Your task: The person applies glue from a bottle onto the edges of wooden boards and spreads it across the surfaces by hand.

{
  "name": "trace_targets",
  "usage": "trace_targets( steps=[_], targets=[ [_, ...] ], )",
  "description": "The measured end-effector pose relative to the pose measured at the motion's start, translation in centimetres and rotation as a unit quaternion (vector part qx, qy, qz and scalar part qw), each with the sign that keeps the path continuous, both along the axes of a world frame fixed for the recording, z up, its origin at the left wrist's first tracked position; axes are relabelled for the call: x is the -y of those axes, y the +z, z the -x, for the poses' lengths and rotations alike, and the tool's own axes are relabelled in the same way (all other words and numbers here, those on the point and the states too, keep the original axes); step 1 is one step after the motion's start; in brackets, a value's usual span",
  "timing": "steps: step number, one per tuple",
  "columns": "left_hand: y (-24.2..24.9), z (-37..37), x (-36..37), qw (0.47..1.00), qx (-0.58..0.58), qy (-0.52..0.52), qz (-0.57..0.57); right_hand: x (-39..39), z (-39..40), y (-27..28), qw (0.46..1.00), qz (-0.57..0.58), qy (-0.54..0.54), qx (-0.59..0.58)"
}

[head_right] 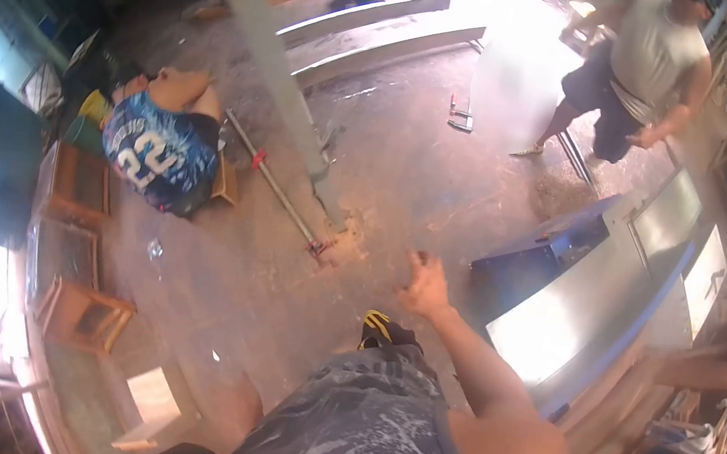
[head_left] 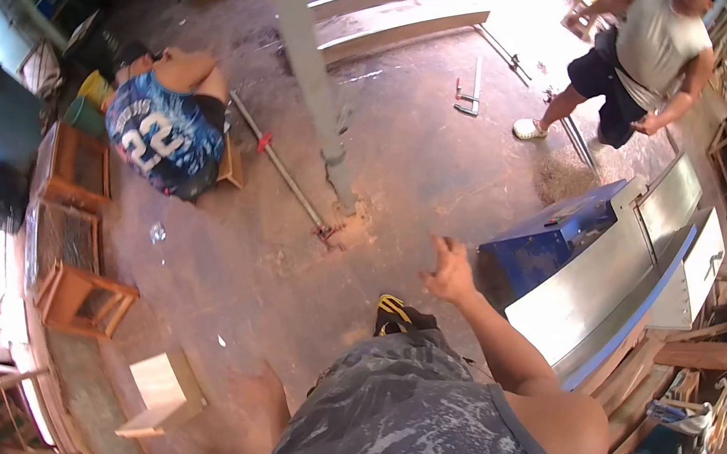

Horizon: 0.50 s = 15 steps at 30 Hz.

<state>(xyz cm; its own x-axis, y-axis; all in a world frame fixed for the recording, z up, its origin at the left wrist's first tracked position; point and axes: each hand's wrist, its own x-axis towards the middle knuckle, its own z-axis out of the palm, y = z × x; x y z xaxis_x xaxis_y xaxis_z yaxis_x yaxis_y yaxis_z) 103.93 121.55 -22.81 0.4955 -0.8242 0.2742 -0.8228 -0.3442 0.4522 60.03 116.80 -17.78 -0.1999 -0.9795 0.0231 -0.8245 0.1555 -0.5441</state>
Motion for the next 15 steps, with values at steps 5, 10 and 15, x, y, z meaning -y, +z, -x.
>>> trace_targets(
  steps=[5, 10, 15],
  targets=[
    [-0.1, 4.2, 11.6, 0.992, -0.095, -0.051, -0.06, 0.2, 7.1, 3.7, 0.988, 0.048, -0.146, 0.009],
    [-8.4, 7.7, 21.1, 0.985, -0.017, -0.151, -0.077, -0.3, 11.6, 2.7, 0.972, -0.003, -0.231, 0.041],
    [-2.8, 18.6, 29.0, 0.96, -0.031, -0.226, -0.161, 5.8, 15.4, 2.3, 0.97, -0.023, -0.229, 0.084]
  ],
)
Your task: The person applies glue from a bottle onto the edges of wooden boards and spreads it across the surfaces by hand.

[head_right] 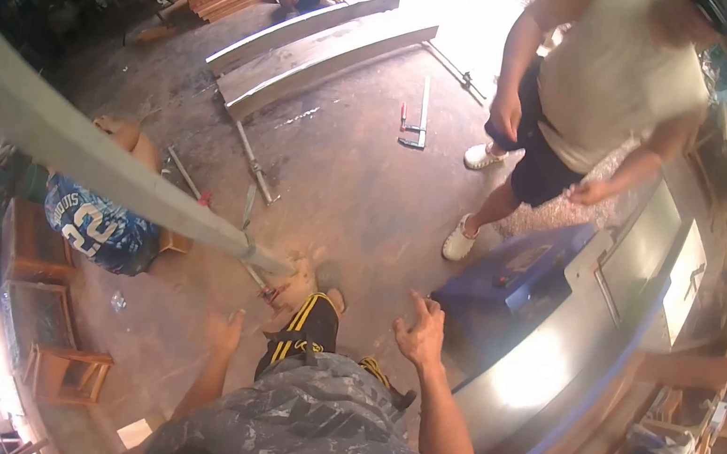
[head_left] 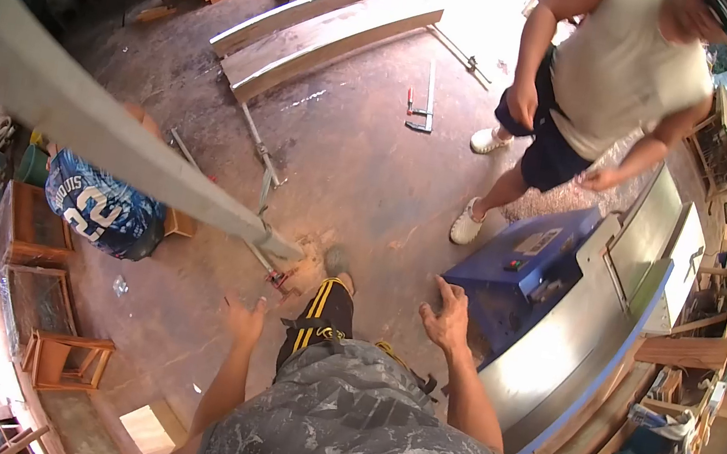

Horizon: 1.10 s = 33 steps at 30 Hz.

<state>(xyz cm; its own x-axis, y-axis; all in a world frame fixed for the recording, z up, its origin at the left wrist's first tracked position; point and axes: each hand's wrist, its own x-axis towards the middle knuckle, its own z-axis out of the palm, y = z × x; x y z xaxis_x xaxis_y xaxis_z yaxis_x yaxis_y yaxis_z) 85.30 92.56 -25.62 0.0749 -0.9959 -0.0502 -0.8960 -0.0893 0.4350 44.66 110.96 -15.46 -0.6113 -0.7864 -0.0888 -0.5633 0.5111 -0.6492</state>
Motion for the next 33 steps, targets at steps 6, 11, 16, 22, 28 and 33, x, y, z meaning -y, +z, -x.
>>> trace_targets(
  steps=[6, 11, 16, 22, 28, 33],
  targets=[
    [-10.9, 0.3, 7.3, 0.971, -0.045, -0.072, -0.224, 18.0, 8.2, 1.4, 0.993, 0.09, 0.067, -0.025],
    [-14.1, 0.8, 8.2, 0.95, -0.064, -0.155, -0.263, 33.3, 15.7, 2.0, 0.992, 0.109, 0.066, 0.002],
    [-14.1, 9.5, 15.8, 0.925, 0.001, -0.191, -0.328, 43.2, 23.2, -1.6, 0.993, 0.086, -0.021, 0.083],
    [-14.7, 21.2, 29.6, 0.893, 0.065, -0.215, -0.391, 47.1, 33.5, -15.3, 0.974, -0.113, -0.165, 0.103],
    [-15.6, 26.3, 35.9, 0.874, 0.089, -0.184, -0.44, 53.0, 44.3, -25.8, 0.944, -0.235, -0.153, 0.174],
    [-5.9, 32.5, 50.0, 0.974, -0.097, -0.109, -0.172, 65.6, 54.4, -23.4, 0.985, -0.136, -0.051, 0.092]
  ],
)
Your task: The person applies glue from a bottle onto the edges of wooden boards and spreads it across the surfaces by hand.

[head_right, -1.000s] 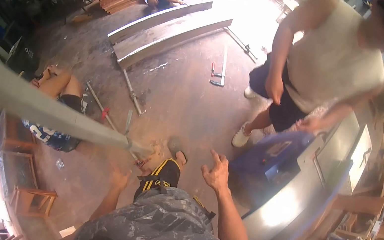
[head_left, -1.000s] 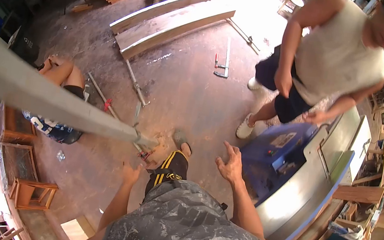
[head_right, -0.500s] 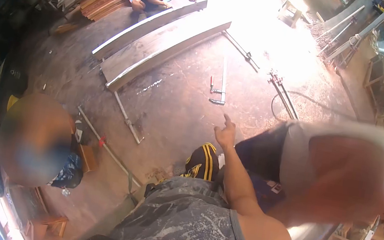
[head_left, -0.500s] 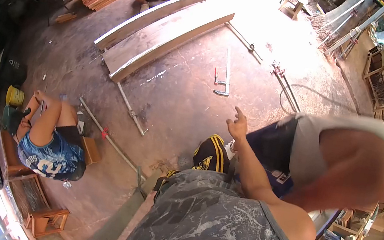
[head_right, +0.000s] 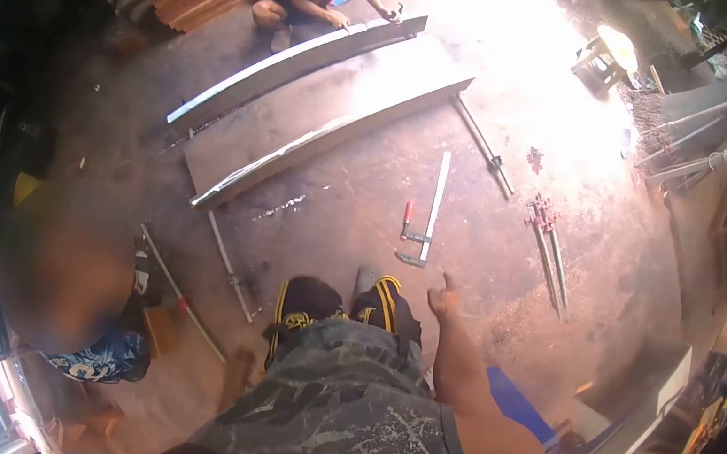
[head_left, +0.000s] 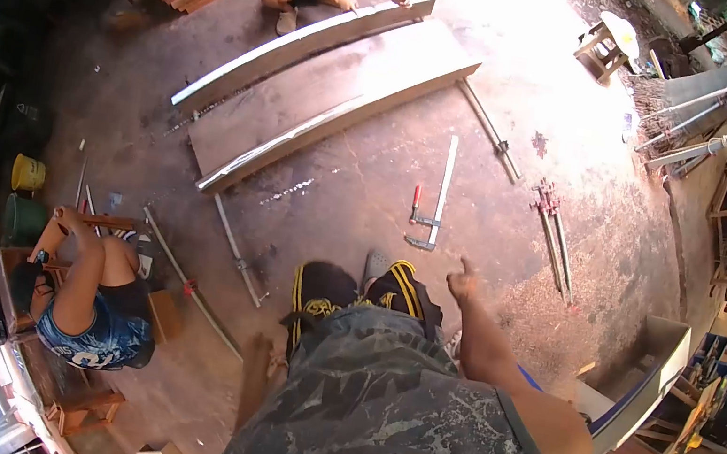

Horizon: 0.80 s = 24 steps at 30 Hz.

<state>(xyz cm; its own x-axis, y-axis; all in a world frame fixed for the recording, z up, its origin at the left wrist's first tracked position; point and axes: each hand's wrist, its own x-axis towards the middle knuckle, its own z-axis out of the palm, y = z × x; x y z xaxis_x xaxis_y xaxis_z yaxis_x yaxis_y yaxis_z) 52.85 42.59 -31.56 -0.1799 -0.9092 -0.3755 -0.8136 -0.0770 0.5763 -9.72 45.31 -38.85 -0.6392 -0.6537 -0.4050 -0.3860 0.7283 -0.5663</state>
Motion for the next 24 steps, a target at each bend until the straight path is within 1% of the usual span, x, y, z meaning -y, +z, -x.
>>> trace_targets(
  steps=[1, 3, 4, 5, 6, 7, 8, 9, 10, 12, 14, 15, 16, 17, 19, 20, 21, 22, 23, 24],
  targets=[
    [0.5, 1.5, 3.7, 0.961, -0.072, 0.214, -0.16, 2.2, 2.6, -1.4, 0.999, 0.037, 0.003, -0.002],
    [3.1, 6.0, 9.5, 0.924, -0.188, 0.324, -0.084, 9.3, 5.6, 4.0, 0.999, 0.024, -0.034, -0.02],
    [3.5, 7.0, 12.1, 0.924, -0.184, 0.324, -0.088, 12.1, 6.9, 6.8, 0.999, 0.019, -0.034, -0.018],
    [3.1, 7.5, 14.5, 0.929, -0.173, 0.302, -0.125, 14.6, 8.3, 9.3, 0.998, 0.034, -0.049, -0.007],
    [2.4, 8.8, 17.7, 0.933, -0.163, 0.276, -0.161, 17.1, 9.8, 11.0, 0.996, 0.052, -0.066, 0.003],
    [1.0, 9.9, 20.6, 0.935, -0.16, 0.271, -0.164, 18.3, 10.8, 12.2, 0.996, 0.049, -0.072, 0.003],
    [-0.5, 11.1, 22.7, 0.945, -0.134, 0.229, -0.191, 18.1, 11.7, 13.0, 0.993, 0.077, -0.086, 0.011],
    [-2.5, 13.3, 27.1, 0.952, -0.116, 0.181, -0.218, 19.8, 13.5, 14.0, 0.989, 0.107, -0.102, 0.008],
    [-3.2, 15.4, 30.4, 0.951, -0.125, 0.179, -0.221, 20.6, 14.4, 14.6, 0.989, 0.108, -0.101, -0.001],
    [-2.9, 17.6, 35.8, 0.979, -0.031, 0.056, -0.192, 17.7, 13.5, 13.9, 0.993, 0.055, -0.105, -0.024],
    [-0.1, 21.8, 41.9, 0.979, -0.099, 0.096, -0.154, 16.4, 13.1, 14.9, 0.993, -0.046, -0.109, -0.005],
    [2.1, 23.6, 45.1, 0.979, -0.099, 0.093, -0.154, 15.2, 12.7, 14.6, 0.99, -0.074, -0.121, 0.001],
    [4.5, 25.5, 48.1, 0.983, -0.104, 0.072, -0.132, 14.6, 12.7, 14.1, 0.986, -0.103, -0.132, 0.006],
    [6.5, 27.1, 50.9, 0.986, -0.11, 0.053, -0.111, 15.5, 12.6, 14.8, 0.986, -0.104, -0.13, 0.003],
    [10.0, 28.9, 55.3, 0.987, -0.106, 0.061, -0.101, 16.8, 12.0, 17.1, 0.974, -0.195, -0.118, 0.002],
    [10.7, 29.0, 56.5, 0.989, -0.099, 0.064, -0.087, 17.1, 12.5, 16.7, 0.972, -0.202, -0.116, 0.003],
    [9.9, 28.6, 57.2, 0.989, -0.1, 0.063, -0.087, 18.0, 13.5, 15.6, 0.974, -0.202, -0.097, 0.025],
    [8.4, 27.9, 57.7, 0.986, -0.122, 0.094, -0.065, 19.4, 14.7, 14.4, 0.976, -0.199, -0.08, 0.046],
    [7.5, 26.9, 57.6, 0.982, -0.14, 0.12, -0.049, 20.8, 16.2, 12.5, 0.979, -0.201, -0.014, 0.027],
    [7.1, 26.3, 57.3, 0.984, -0.115, 0.124, -0.048, 22.2, 18.3, 11.3, 0.978, -0.205, 0.046, 0.009]
  ],
)
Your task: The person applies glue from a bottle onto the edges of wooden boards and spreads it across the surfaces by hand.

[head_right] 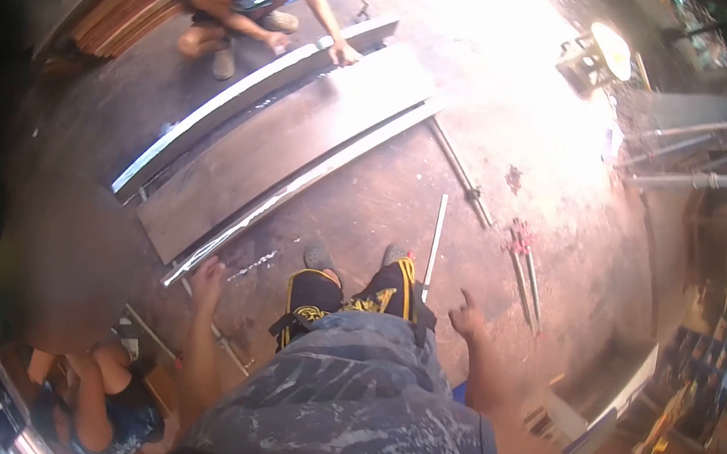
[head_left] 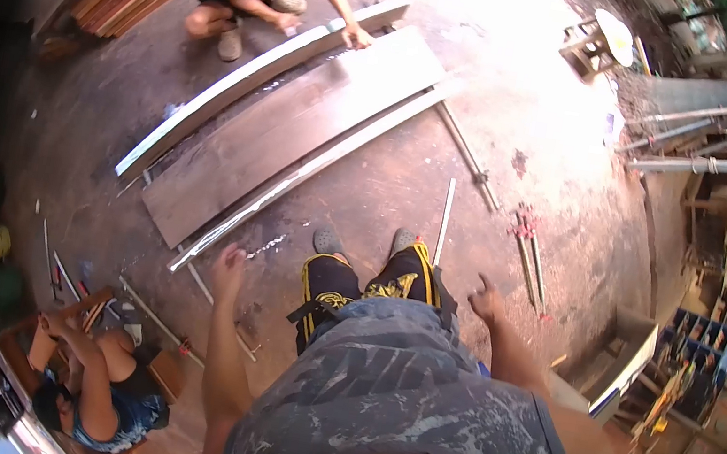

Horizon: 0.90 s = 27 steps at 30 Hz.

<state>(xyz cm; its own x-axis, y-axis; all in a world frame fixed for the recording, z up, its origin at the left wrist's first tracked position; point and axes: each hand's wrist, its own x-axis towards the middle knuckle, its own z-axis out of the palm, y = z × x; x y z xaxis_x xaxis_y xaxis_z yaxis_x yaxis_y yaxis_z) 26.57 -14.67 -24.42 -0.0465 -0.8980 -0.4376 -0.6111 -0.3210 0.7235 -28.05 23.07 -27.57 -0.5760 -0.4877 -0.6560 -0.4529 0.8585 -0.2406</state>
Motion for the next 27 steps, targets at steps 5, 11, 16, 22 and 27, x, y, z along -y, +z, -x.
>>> trace_targets(
  steps=[5, 11, 16, 22, 27],
  targets=[
    [-1.5, 2.3, -3.0, 0.999, 0.005, 0.032, -0.029, 17.0, 6.5, 1.7, 0.995, 0.099, 0.016, -0.028],
    [-9.3, 13.9, -2.7, 0.997, -0.025, 0.014, -0.072, 33.0, 23.2, -14.9, 0.97, 0.164, 0.119, -0.137],
    [-21.6, 22.3, 0.8, 0.996, -0.023, -0.058, -0.067, 44.4, 38.7, -35.1, 0.934, 0.19, 0.184, -0.242],
    [-39.9, 21.9, 6.1, 0.943, 0.052, -0.32, 0.069, 52.7, 47.7, -46.8, 0.897, 0.284, 0.193, -0.279],
    [-34.5, 32.5, 9.1, 0.961, 0.014, -0.264, 0.083, 54.3, 50.3, -49.5, 0.875, 0.297, 0.223, -0.311]
  ],
)
